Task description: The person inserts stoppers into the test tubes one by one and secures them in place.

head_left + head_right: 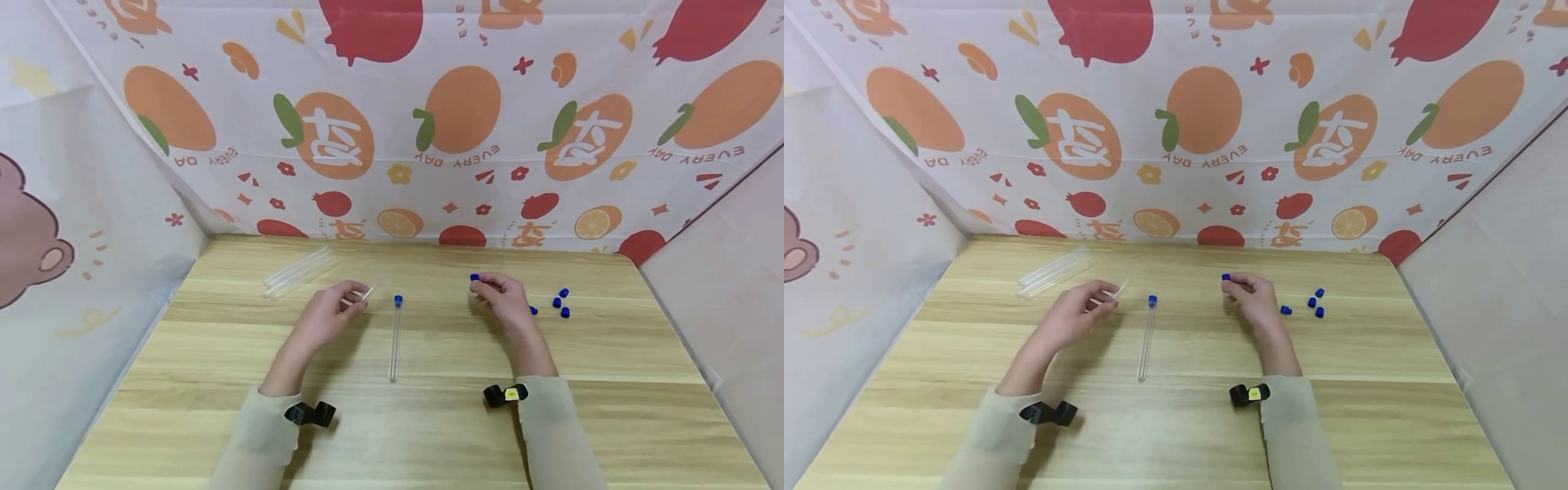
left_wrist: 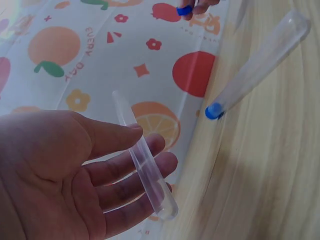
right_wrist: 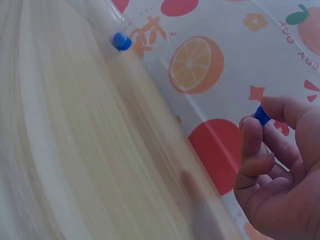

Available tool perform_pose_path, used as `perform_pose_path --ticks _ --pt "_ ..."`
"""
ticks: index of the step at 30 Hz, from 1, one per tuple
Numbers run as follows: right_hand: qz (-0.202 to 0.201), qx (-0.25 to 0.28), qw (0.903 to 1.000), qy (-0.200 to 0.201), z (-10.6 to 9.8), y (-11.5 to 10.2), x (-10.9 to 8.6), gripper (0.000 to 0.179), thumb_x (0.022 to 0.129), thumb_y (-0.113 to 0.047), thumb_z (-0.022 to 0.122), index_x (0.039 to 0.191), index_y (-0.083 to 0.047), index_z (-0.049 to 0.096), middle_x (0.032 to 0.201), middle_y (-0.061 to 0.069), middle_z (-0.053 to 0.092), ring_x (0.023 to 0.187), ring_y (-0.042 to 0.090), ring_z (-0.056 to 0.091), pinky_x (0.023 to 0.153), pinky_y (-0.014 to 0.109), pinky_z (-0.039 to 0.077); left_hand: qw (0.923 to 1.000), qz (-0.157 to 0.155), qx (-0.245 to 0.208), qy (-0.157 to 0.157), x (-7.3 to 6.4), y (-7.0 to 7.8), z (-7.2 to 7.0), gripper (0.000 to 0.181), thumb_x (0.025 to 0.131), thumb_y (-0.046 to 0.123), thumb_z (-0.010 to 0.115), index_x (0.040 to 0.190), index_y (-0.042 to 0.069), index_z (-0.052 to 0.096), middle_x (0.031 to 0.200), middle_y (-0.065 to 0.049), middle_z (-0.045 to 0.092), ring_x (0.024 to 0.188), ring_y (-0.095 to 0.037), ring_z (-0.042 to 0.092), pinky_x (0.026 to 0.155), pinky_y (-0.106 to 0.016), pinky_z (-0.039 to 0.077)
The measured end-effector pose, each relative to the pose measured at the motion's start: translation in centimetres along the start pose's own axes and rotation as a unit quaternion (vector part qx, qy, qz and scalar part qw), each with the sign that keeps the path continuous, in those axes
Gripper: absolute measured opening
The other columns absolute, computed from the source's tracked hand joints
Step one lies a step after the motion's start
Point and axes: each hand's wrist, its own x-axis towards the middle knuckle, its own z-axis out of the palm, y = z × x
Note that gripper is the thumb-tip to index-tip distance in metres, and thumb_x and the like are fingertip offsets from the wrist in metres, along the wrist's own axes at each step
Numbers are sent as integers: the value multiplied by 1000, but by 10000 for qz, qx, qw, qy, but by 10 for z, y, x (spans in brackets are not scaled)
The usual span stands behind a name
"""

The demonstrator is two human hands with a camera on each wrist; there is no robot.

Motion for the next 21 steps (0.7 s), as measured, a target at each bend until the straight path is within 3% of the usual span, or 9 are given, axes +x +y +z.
perform_pose_path --ticks 5,12,15,21 --pt "66 236 9996 -111 10 -2 -2 27 91 -24 75 110 -7 68 86 -7 72 86 20 68 66 25 52 9998 78 -155 -98 0 5 6 26 96 9 65 122 4 65 100 -11 72 88 -31 71 72 -34 59" --pt "-53 463 9979 -442 21 -2 -5 41 95 -21 70 129 -1 61 93 -2 75 79 13 64 63 22 49 9976 123 -557 -396 -1 11 13 28 98 11 64 124 4 64 104 -17 72 90 -34 70 69 -32 59" --pt "-59 562 9964 -634 24 -1 -5 44 97 -20 66 135 1 57 97 2 76 82 17 68 63 21 50 9952 113 -795 -563 -1 12 16 29 98 11 64 126 3 64 106 -19 71 90 -35 70 69 -31 59" --pt "112 644 9948 -786 30 2 -6 39 99 -16 63 133 2 57 102 6 74 95 27 70 66 23 53 9917 108 -999 -803 0 13 21 29 98 11 63 126 0 63 104 -19 71 86 -32 69 68 -30 58"
